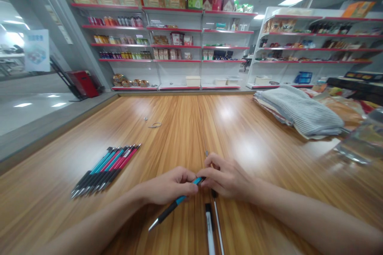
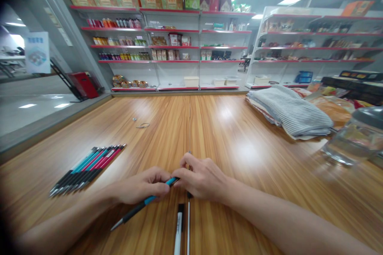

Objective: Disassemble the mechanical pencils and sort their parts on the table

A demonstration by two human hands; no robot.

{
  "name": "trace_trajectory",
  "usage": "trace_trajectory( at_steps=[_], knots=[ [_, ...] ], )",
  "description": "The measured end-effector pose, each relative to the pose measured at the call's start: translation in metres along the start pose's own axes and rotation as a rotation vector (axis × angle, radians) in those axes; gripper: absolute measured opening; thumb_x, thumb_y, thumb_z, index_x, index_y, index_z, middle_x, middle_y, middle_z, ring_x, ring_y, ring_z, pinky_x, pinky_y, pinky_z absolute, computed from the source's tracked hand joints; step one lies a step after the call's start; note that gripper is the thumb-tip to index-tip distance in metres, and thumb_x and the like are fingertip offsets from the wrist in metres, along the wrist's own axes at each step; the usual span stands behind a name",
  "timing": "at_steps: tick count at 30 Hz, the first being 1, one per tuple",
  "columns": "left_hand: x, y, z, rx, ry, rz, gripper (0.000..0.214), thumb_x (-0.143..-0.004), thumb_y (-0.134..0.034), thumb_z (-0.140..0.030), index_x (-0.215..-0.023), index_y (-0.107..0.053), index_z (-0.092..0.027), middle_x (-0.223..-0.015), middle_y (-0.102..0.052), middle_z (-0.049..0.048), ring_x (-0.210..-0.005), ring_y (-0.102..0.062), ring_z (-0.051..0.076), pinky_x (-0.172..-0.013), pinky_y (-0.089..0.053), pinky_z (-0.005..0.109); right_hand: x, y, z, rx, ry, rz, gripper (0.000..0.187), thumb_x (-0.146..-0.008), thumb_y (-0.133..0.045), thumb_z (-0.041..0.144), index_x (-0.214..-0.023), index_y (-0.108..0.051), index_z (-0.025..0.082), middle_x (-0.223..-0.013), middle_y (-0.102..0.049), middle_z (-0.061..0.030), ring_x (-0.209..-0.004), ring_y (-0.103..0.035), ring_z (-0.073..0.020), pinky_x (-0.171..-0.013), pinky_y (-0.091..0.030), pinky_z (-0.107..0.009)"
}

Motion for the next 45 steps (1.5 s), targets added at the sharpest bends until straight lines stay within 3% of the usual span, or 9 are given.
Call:
trace_trajectory(
  at_steps=[5, 9, 13, 20, 25, 29, 32, 37, 45],
  knots=[
    [0.001, 0.009, 0.014, 0.211, -0.008, -0.066, 0.027, -0.082, -0.059, -0.038, -0.091, -0.061, -0.012, -0.059, -0.053, -0.0026, -0.044, -0.036, 0.005, -0.041, -0.023, 0.018, 0.004, 0.003, -0.012, -0.072, -0.155, -0.086, 0.015, -0.093, -0.046, 0.025, -0.089, -0.058, 0.017, -0.086, -0.055, -0.0057, -0.075, -0.053, -0.0138, -0.062, -0.041, -0.024],
    [0.000, 0.019, 0.029, 0.366, -0.084, -0.441, 0.030, -0.085, -0.058, -0.038, -0.101, -0.060, -0.013, -0.058, -0.041, -0.0060, -0.042, -0.027, 0.004, -0.038, -0.018, 0.017, 0.010, 0.006, -0.031, -0.115, -0.342, -0.164, 0.022, -0.093, -0.046, 0.023, -0.073, -0.050, 0.016, -0.066, -0.049, 0.0007, -0.058, -0.045, -0.0097, -0.055, -0.033, -0.023],
    [-0.001, 0.022, 0.032, 0.203, -0.153, -0.697, 0.021, -0.086, -0.058, -0.033, -0.086, -0.060, -0.012, -0.059, -0.037, -0.0057, -0.049, -0.031, 0.004, -0.042, -0.021, 0.015, 0.015, 0.005, -0.044, -0.147, -0.459, -0.156, 0.034, -0.094, -0.047, 0.025, -0.062, -0.039, 0.017, -0.054, -0.036, 0.0049, -0.048, -0.034, -0.0071, -0.048, -0.023, -0.023],
    [-0.003, 0.019, 0.029, 0.200, -0.214, -0.723, 0.026, -0.089, -0.055, -0.038, -0.090, -0.062, -0.013, -0.067, -0.053, -0.0004, -0.045, -0.040, 0.004, -0.039, -0.027, 0.015, 0.011, 0.005, -0.036, -0.152, -0.349, -0.057, 0.032, -0.095, -0.043, 0.029, -0.066, -0.044, 0.017, -0.059, -0.042, 0.0032, -0.053, -0.038, -0.0079, -0.052, -0.025, -0.023],
    [-0.005, 0.004, 0.014, 0.450, -0.525, -0.686, 0.029, -0.085, -0.062, -0.033, -0.112, -0.061, -0.020, -0.084, -0.060, 0.0050, -0.067, -0.058, 0.013, -0.048, -0.045, 0.021, 0.004, 0.002, -0.019, -0.199, -0.238, -0.075, 0.027, -0.096, -0.042, 0.032, -0.077, -0.051, 0.016, -0.067, -0.049, 0.0001, -0.059, -0.044, -0.0098, -0.055, -0.031, -0.023],
    [0.003, -0.011, -0.008, 0.031, -0.703, -0.661, 0.016, -0.092, -0.051, -0.023, -0.097, -0.064, -0.015, -0.101, -0.059, 0.0110, -0.092, -0.058, 0.019, -0.080, -0.050, 0.034, 0.000, -0.003, -0.006, -0.157, -0.114, -0.059, 0.022, -0.095, -0.046, 0.033, -0.085, -0.057, 0.016, -0.072, -0.055, -0.0018, -0.062, -0.050, -0.0111, -0.056, -0.034, -0.023],
    [0.009, -0.016, -0.011, -0.459, -0.789, -0.503, 0.018, -0.091, -0.049, -0.016, -0.104, -0.061, -0.015, -0.088, -0.060, 0.0086, -0.084, -0.057, 0.016, -0.077, -0.049, 0.030, 0.001, -0.001, -0.004, -0.144, -0.106, -0.066, 0.025, -0.090, -0.055, 0.041, -0.098, -0.058, 0.017, -0.077, -0.058, -0.0021, -0.065, -0.053, -0.0115, -0.057, -0.036, -0.023],
    [0.003, 0.003, 0.015, -1.012, -0.537, -0.554, 0.021, -0.092, -0.047, -0.015, -0.109, -0.060, -0.018, -0.084, -0.056, 0.0055, -0.076, -0.053, 0.014, -0.067, -0.045, 0.025, 0.007, 0.005, -0.008, -0.151, -0.105, -0.048, 0.036, -0.081, -0.062, 0.052, -0.087, -0.057, 0.017, -0.071, -0.057, -0.0007, -0.061, -0.051, -0.0115, -0.055, -0.035, -0.023],
    [0.002, 0.006, 0.016, -1.084, -0.472, -0.568, 0.026, -0.093, -0.045, -0.014, -0.118, -0.052, -0.016, -0.090, -0.059, 0.0053, -0.083, -0.054, 0.015, -0.076, -0.046, 0.028, 0.010, -0.001, -0.020, -0.103, -0.186, 0.020, 0.019, -0.094, -0.046, 0.028, -0.085, -0.057, 0.016, -0.074, -0.059, -0.0026, -0.067, -0.054, -0.0124, -0.061, -0.038, -0.024]
  ],
)
Point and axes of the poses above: each hand's wrist, its own x-axis away from the middle knuckle, its own y-axis out of the back of the hand, z = x × y, the point moved 2 cm from there along -x, towards the middle knuckle
